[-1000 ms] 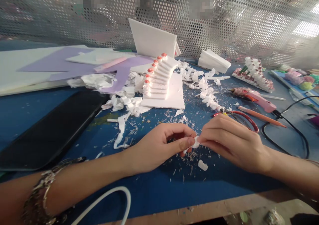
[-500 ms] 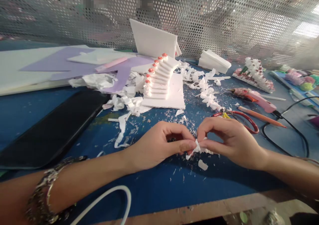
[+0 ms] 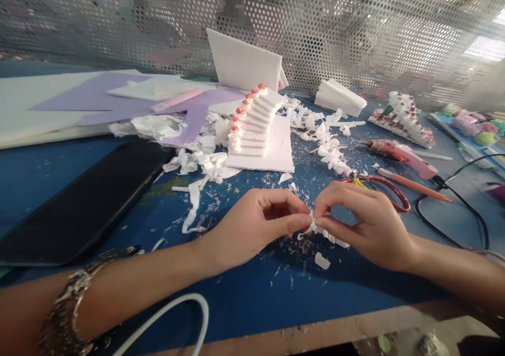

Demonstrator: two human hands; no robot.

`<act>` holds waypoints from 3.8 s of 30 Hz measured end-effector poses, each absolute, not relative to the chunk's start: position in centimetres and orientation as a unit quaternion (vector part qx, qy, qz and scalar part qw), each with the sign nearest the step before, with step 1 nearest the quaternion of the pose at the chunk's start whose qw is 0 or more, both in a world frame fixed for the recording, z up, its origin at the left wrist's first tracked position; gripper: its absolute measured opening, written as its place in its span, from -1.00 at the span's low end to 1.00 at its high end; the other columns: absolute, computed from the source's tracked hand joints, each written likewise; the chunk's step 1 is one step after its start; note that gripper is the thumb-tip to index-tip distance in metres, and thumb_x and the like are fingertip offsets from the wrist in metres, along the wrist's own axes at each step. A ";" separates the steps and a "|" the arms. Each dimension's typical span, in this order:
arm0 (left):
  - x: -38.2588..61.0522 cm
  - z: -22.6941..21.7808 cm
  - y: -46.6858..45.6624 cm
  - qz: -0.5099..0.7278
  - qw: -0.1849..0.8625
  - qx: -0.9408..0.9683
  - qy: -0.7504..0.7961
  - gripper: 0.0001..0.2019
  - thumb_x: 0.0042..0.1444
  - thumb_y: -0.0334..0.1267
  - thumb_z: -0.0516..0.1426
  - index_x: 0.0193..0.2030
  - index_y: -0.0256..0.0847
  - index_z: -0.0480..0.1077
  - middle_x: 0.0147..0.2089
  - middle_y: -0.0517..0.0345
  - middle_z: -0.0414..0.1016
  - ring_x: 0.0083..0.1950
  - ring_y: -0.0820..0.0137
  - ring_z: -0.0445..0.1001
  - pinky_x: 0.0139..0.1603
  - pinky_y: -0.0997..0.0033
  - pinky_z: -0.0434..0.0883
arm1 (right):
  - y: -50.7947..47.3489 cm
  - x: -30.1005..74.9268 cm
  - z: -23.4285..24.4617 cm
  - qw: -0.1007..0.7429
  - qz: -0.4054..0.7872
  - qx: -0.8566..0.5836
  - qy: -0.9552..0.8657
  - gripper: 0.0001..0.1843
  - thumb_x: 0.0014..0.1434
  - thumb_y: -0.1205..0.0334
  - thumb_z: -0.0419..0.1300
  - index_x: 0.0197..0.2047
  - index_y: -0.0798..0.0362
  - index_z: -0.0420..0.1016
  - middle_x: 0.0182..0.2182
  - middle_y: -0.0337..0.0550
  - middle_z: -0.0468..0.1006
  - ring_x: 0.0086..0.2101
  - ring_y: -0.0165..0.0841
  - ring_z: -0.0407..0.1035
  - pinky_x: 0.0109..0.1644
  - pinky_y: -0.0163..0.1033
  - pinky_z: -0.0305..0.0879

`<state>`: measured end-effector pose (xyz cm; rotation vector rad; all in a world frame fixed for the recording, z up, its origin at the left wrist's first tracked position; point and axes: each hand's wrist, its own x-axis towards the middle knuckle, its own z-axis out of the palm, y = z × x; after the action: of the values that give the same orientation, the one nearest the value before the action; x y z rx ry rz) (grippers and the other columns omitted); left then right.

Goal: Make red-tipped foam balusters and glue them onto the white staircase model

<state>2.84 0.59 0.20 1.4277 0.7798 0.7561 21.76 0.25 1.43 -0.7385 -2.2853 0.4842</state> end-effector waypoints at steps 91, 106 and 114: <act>3.3 0.9 -0.2 0.308 0.572 0.663 0.372 -0.87 0.04 -0.35 0.11 -0.44 -0.20 0.48 -0.53 0.31 0.38 -0.46 0.55 0.30 -0.41 0.65 0.26 | 0.1 21.5 0.6 0.335 0.015 -0.331 -0.882 -0.93 0.10 0.37 0.07 -0.34 0.01 0.24 -0.59 -0.36 0.39 -0.60 -0.58 0.23 -0.53 -0.44 0.17; 2.9 0.9 0.2 0.268 0.556 0.685 0.387 -0.84 0.09 -0.35 0.05 -0.42 -0.22 0.45 -0.53 0.32 0.37 -0.43 0.57 0.32 -0.40 0.68 0.22 | 0.6 23.2 1.9 0.267 0.020 -0.208 -0.941 -0.74 0.11 0.41 0.14 -0.09 0.11 0.38 -0.32 -0.20 0.43 -0.32 -0.56 0.30 -0.18 -0.42 0.29; 2.9 0.7 0.3 0.249 0.541 0.707 0.382 -0.78 0.14 -0.22 0.02 -0.40 -0.23 0.43 -0.50 0.32 0.37 -0.46 0.59 0.27 -0.43 0.68 0.20 | 0.5 23.4 1.9 0.259 0.008 -0.208 -0.943 -0.79 0.12 0.40 0.14 -0.12 0.15 0.39 -0.30 -0.22 0.45 -0.28 -0.55 0.31 -0.13 -0.44 0.26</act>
<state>2.86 0.30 0.74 1.6796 0.9090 0.5916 23.37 0.45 1.85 -0.5648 -2.5569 0.0205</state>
